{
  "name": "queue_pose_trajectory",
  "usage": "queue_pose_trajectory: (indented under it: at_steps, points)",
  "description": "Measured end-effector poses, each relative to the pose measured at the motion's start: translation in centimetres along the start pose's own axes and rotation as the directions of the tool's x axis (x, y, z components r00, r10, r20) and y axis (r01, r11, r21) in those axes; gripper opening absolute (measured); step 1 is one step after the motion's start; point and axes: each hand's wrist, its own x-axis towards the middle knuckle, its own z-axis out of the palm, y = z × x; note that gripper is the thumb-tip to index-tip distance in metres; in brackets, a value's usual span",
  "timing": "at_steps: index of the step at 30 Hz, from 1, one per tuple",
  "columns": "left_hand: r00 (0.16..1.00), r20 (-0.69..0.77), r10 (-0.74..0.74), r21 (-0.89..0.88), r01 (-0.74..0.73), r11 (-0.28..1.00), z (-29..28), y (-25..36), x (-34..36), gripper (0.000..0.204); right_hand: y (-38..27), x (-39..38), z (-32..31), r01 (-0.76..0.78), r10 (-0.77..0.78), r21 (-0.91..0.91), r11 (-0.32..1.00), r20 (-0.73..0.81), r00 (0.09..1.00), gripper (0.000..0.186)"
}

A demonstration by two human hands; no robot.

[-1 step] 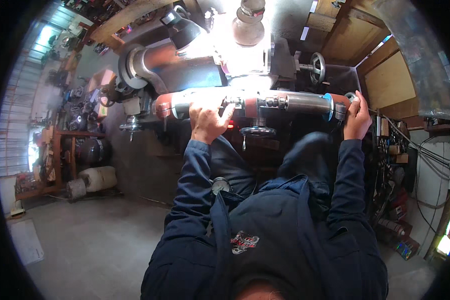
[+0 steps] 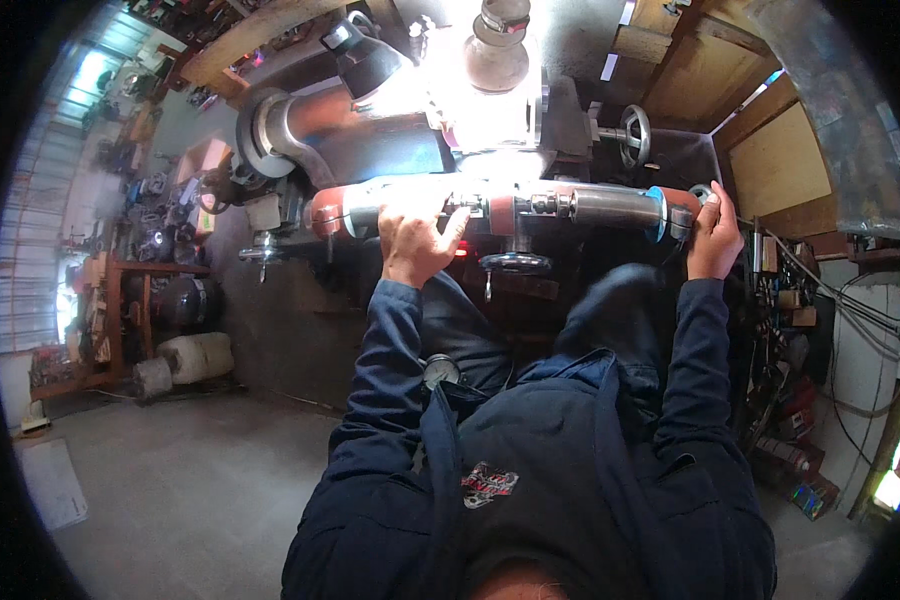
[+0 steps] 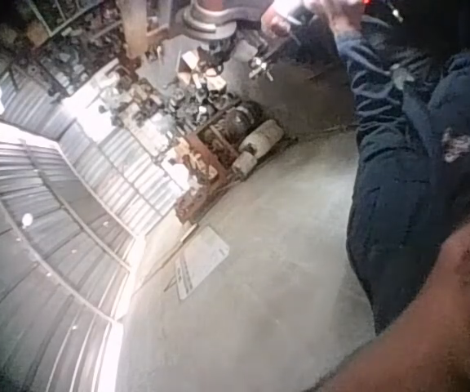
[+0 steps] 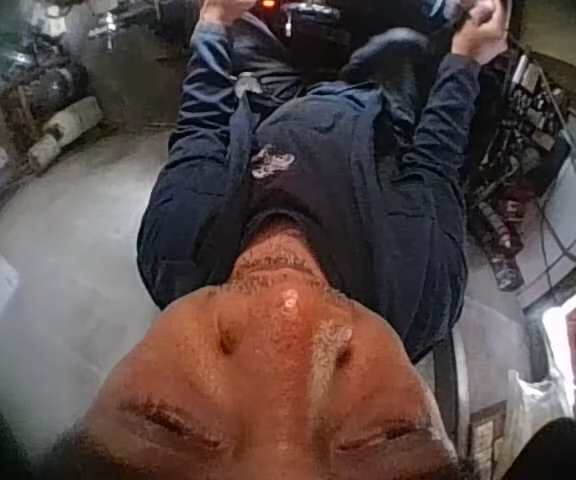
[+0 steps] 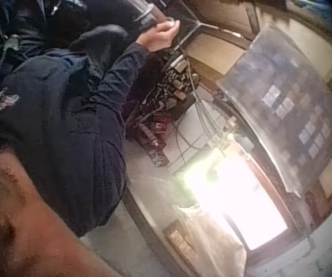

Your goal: Measuring the runout of a motorcycle crankshaft using a dial indicator on a stand.

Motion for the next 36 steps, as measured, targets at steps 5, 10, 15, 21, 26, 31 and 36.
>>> queue_pose_trajectory:
  at_steps: [5,10,15,21,26,31,36]
  points:
    - [1.000,-0.014,0.008,0.007,-0.008,1.000,-0.1,0.1,0.1,0.033,0.2,-0.1,0.1,0.019,-0.019,-0.019,1.000,-0.006,1.000,0.027]
    - [1.000,0.001,-0.005,-0.201,0.005,0.980,-1.3,0.2,0.1,0.037,-0.3,0.2,-0.4,-0.015,0.017,-0.029,0.999,0.066,0.998,0.030]
    - [0.953,-0.199,-0.228,-0.287,0.165,0.944,-5.2,-1.3,-7.1,0.016,-4.5,-1.5,-1.6,0.190,-0.262,-0.389,0.902,-0.142,0.955,0.034]
    - [0.193,0.977,-0.091,-0.125,0.864,0.488,-10.6,-3.9,-21.8,0.023,-12.8,-11.6,0.0,-0.002,-0.450,0.565,0.825,0.659,0.602,0.038]
    - [0.354,0.930,0.094,-0.343,0.749,0.567,-8.7,1.7,-27.4,0.037,-17.4,-18.0,2.8,-0.255,-0.563,0.506,0.824,0.785,-0.258,0.044]
    - [0.423,0.906,0.016,-0.319,0.656,0.684,-10.1,2.4,-27.7,0.029,-19.4,-19.2,3.4,-0.323,-0.672,0.602,0.730,0.717,-0.183,0.039]
    - [0.678,0.731,-0.075,-0.342,0.460,0.820,-12.6,1.0,-25.1,0.025,-22.4,-16.2,3.3,-0.369,-0.717,0.671,0.643,0.697,0.018,0.041]
